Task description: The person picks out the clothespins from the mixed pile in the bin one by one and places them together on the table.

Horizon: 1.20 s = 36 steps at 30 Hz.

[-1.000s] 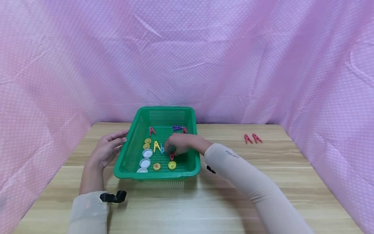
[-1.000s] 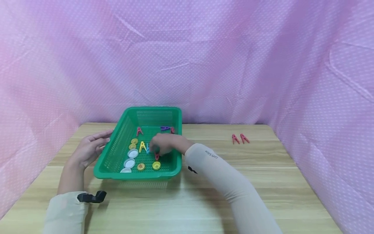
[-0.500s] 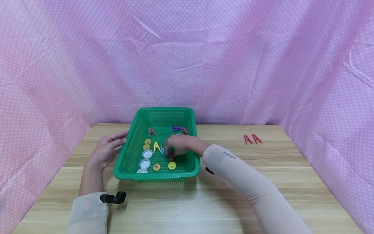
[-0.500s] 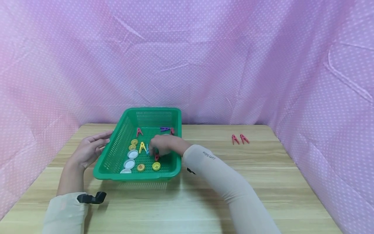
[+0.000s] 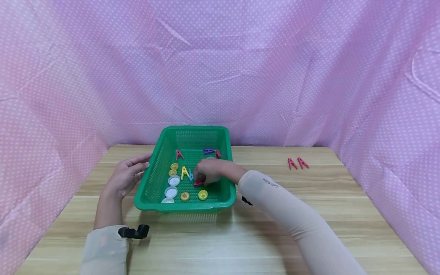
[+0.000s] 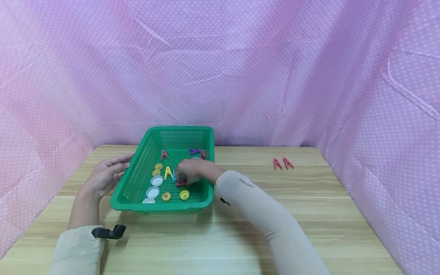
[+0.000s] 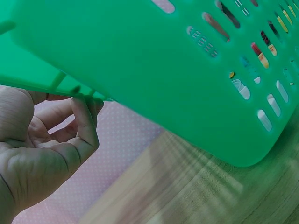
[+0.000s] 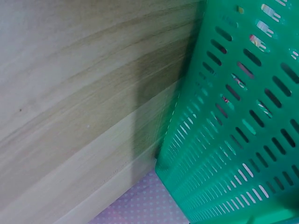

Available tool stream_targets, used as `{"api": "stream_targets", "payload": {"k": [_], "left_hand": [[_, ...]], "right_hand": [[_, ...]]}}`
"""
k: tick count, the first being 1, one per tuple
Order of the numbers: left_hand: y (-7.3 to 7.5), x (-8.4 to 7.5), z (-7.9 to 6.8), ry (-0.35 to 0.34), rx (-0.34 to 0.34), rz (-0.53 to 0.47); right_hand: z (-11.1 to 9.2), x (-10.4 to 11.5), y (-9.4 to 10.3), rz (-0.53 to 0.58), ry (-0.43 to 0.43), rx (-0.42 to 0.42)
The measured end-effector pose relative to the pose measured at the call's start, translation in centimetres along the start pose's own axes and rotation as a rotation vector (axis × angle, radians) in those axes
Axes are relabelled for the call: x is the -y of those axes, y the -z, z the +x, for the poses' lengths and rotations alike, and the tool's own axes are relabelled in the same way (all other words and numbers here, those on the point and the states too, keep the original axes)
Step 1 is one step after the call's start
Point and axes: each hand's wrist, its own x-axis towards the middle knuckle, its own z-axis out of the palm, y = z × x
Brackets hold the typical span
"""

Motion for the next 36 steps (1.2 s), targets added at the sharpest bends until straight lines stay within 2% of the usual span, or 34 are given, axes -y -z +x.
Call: {"api": "stream_targets", "payload": {"k": [9,27,36], "left_hand": [[-0.09,-0.04,0.07,0.001,-0.004,0.015],[0.17,0.38,-0.03,-0.02,0.01,0.004],[-0.15,0.32,-0.03,-0.028,0.005,-0.007]], "right_hand": [[-0.17,0.16,0.04,0.002,0.0,0.023],[-0.42,0.35,0.21,0.028,-0.019,-0.003],[-0.38,0.03,0.18,0.007,0.011,-0.032]]}}
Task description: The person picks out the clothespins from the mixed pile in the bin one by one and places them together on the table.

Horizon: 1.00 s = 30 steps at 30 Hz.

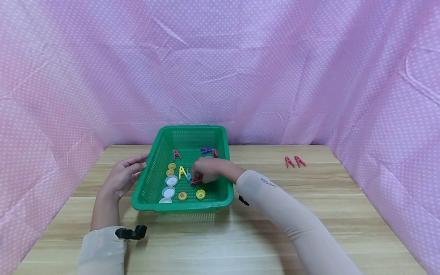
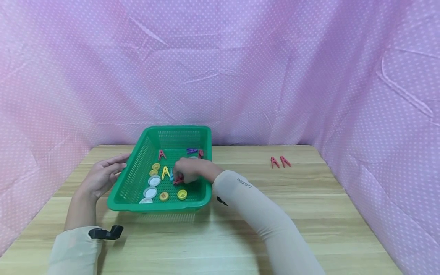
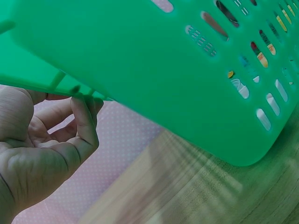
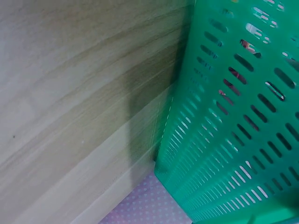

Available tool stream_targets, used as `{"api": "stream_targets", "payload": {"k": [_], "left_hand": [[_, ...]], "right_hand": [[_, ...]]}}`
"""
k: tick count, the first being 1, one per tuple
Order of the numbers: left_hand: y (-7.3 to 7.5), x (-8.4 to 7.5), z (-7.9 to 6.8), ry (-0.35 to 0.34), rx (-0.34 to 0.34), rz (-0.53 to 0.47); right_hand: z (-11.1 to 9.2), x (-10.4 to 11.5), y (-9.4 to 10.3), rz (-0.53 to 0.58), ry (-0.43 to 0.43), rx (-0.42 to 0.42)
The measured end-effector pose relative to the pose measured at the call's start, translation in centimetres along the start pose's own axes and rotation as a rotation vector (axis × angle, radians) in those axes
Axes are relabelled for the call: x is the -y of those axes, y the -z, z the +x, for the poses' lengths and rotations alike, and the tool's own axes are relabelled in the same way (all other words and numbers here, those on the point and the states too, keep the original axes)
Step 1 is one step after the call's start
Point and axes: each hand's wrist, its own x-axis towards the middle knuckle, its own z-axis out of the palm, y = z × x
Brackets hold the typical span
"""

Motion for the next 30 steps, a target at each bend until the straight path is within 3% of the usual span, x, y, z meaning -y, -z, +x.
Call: {"api": "stream_targets", "payload": {"k": [17,30], "left_hand": [[0.1,-0.2,0.4,0.016,0.006,0.026],[0.2,-0.1,0.2,0.019,0.004,0.041]], "right_hand": [[-1.1,-0.4,1.2,0.058,0.067,-0.121],[-3.0,-1.5,3.2,0.094,0.104,-0.274]]}}
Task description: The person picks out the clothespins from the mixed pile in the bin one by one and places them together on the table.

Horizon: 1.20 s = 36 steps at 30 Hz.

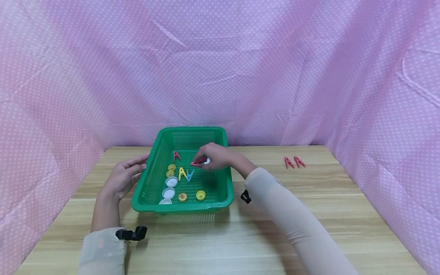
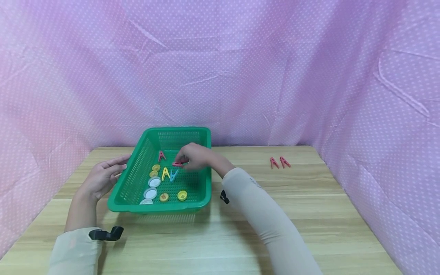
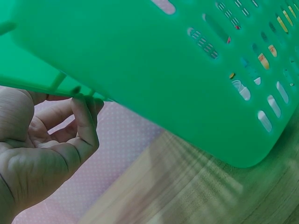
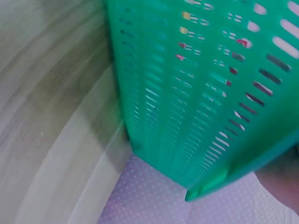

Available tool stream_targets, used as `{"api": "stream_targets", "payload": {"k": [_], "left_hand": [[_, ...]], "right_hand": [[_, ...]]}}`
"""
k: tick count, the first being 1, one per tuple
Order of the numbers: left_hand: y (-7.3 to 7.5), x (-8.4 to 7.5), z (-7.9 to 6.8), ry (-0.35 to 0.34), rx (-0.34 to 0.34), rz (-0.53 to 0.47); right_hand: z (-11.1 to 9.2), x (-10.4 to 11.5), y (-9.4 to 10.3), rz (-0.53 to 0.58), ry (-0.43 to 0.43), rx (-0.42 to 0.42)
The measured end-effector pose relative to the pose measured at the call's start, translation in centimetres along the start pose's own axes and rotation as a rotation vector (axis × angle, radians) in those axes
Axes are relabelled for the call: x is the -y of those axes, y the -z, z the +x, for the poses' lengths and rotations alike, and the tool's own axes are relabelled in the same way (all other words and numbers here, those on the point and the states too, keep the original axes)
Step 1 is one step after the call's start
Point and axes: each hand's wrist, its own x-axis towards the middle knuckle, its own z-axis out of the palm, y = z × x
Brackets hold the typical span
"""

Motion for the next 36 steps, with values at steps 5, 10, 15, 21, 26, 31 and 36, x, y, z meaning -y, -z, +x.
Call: {"api": "stream_targets", "payload": {"k": [5,10,15,21,26,31,36], "left_hand": [[0.0,0.1,0.1,-0.01,-0.001,-0.005],[0.1,0.1,0.1,-0.016,-0.001,-0.003],[0.1,0.2,0.1,-0.018,0.008,-0.018],[0.1,0.3,0.1,-0.018,0.008,-0.023],[0.0,0.3,0.1,-0.016,0.008,-0.021],[0.0,0.3,0.2,-0.015,0.01,-0.024],[0.1,0.3,0.1,-0.026,0.019,-0.035]], "right_hand": [[-1.0,-0.6,0.7,-0.001,-0.026,-0.067],[-2.2,-1.3,1.2,0.007,-0.064,-0.137],[-3.5,-2.0,1.5,0.037,-0.107,-0.206],[-5.1,-2.9,1.8,0.064,-0.143,-0.271],[-6.4,-3.7,2.0,0.113,-0.161,-0.308],[-7.7,-4.6,2.1,0.144,-0.191,-0.335],[-8.8,-5.3,2.1,0.163,-0.25,-0.361]]}}
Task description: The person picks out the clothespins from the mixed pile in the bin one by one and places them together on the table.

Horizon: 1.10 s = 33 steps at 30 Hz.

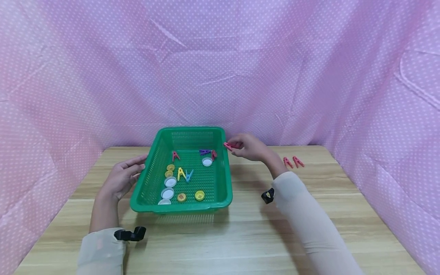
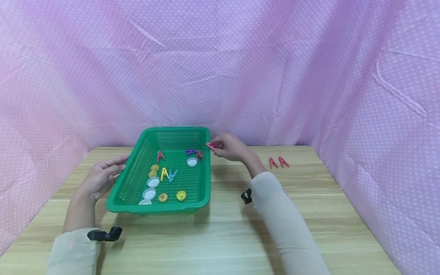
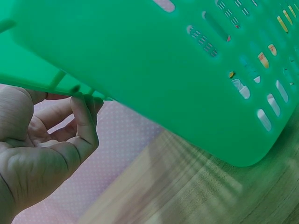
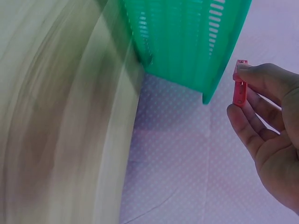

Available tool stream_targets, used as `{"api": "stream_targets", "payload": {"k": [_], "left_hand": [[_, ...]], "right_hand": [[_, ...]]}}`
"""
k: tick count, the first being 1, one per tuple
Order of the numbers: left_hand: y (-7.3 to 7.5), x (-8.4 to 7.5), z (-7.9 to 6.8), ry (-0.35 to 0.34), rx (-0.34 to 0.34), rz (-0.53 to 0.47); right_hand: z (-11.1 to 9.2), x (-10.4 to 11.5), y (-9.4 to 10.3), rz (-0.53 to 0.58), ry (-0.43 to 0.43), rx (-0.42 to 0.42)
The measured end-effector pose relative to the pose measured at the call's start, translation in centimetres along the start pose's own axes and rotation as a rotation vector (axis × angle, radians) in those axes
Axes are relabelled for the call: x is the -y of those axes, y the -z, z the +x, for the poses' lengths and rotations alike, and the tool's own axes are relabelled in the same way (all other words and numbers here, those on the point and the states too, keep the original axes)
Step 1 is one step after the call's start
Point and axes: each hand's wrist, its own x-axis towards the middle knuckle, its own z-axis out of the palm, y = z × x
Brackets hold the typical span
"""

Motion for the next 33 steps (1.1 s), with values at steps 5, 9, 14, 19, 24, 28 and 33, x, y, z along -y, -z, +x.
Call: {"api": "stream_targets", "payload": {"k": [5,9,14,19,24,28,33], "left_hand": [[0.0,0.0,-0.1,0.002,0.003,-0.006],[0.1,0.0,-0.1,0.003,0.002,-0.01],[0.2,0.0,0.0,-0.006,0.001,-0.005],[0.1,0.0,0.1,-0.003,0.007,-0.005],[0.1,-0.1,0.1,-0.008,0.01,-0.006],[0.0,-0.1,0.0,-0.005,0.014,-0.007],[0.0,-0.1,-0.1,-0.005,0.012,-0.001]], "right_hand": [[-1.1,-1.4,0.3,0.0,-0.064,-0.033],[-2.1,-2.5,0.5,-0.006,-0.087,-0.061],[-3.4,-3.9,0.8,-0.051,-0.122,-0.101],[-4.8,-5.1,1.4,-0.063,-0.179,-0.124],[-5.9,-6.0,1.8,-0.037,-0.195,-0.131],[-6.9,-7.0,2.1,-0.044,-0.209,-0.14],[-7.8,-8.2,2.2,-0.058,-0.23,-0.14]]}}
